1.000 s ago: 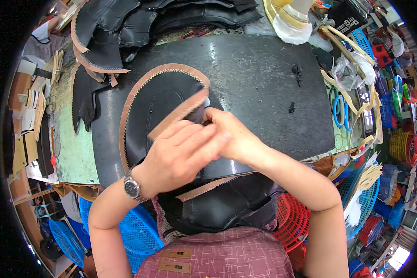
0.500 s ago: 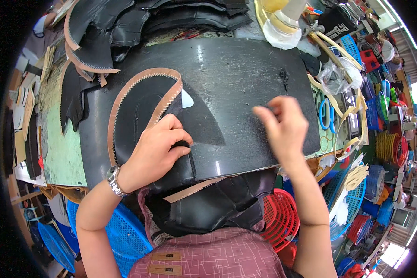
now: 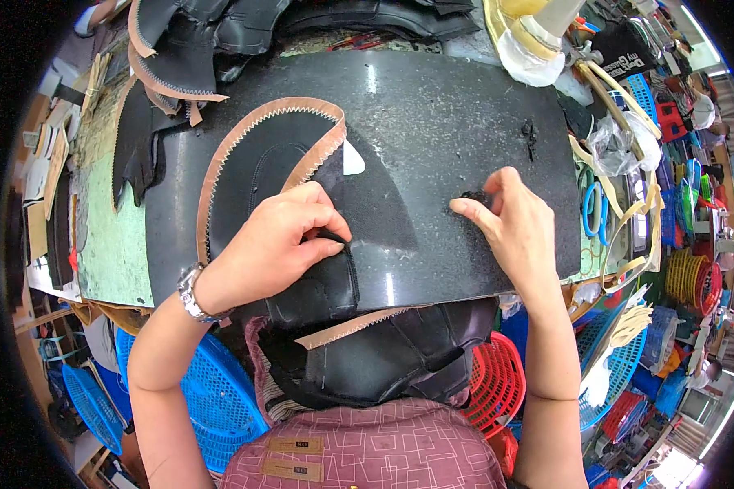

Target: The person attaches zipper sliders to black leather-like bag components on a workbench, aligning the zipper tape and securing the sliders by hand. After finishing the assembly, the person places the components into a blue basket and moves a red basket nearby.

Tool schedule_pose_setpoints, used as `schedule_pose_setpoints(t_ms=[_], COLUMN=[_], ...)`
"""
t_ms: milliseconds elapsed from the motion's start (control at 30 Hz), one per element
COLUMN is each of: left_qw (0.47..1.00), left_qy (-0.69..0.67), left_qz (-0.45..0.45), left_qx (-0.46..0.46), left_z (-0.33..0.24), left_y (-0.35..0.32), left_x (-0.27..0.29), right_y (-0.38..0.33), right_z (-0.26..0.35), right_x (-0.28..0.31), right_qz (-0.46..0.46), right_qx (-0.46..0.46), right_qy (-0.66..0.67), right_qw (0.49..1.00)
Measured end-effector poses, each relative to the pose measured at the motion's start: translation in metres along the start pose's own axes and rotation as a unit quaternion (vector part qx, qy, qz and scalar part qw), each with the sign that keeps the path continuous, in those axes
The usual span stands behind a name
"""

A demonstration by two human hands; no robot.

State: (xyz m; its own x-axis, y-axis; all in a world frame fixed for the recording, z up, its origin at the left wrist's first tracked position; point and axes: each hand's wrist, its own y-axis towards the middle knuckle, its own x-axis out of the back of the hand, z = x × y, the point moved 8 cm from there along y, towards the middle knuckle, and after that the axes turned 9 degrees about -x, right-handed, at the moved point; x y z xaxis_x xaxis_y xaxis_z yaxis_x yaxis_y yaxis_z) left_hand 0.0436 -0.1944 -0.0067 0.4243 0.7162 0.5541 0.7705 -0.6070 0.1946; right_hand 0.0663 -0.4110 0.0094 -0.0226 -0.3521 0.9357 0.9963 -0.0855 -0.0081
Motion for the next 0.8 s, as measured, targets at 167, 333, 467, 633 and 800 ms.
schedule_pose_setpoints(t_ms=[167,333,467,633,800], left_qw=[0.991,0.993,0.984,0.979,0.978], left_qy=[-0.093,-0.070,-0.103,-0.107,-0.114], left_qz=[0.014,-0.034,-0.056,-0.091,-0.099], left_qx=[0.099,0.092,0.138,0.147,0.145], left_z=[0.006,0.002,0.006,0.009,0.006], left_y=[0.002,-0.001,-0.002,-0.006,-0.004], left_x=[-0.002,-0.006,-0.007,-0.004,-0.004], right_y=[0.014,0.017,0.012,-0.014,-0.014], right_z=[-0.012,-0.004,-0.010,0.041,0.066], right_x=[0.001,-0.015,-0.026,-0.040,-0.055], right_qz=[-0.040,0.056,0.182,0.246,0.233], right_qx=[-0.050,-0.011,-0.033,-0.022,-0.019], right_qy=[0.097,0.025,0.251,0.528,0.564], right_qw=[0.993,0.998,0.950,0.813,0.792])
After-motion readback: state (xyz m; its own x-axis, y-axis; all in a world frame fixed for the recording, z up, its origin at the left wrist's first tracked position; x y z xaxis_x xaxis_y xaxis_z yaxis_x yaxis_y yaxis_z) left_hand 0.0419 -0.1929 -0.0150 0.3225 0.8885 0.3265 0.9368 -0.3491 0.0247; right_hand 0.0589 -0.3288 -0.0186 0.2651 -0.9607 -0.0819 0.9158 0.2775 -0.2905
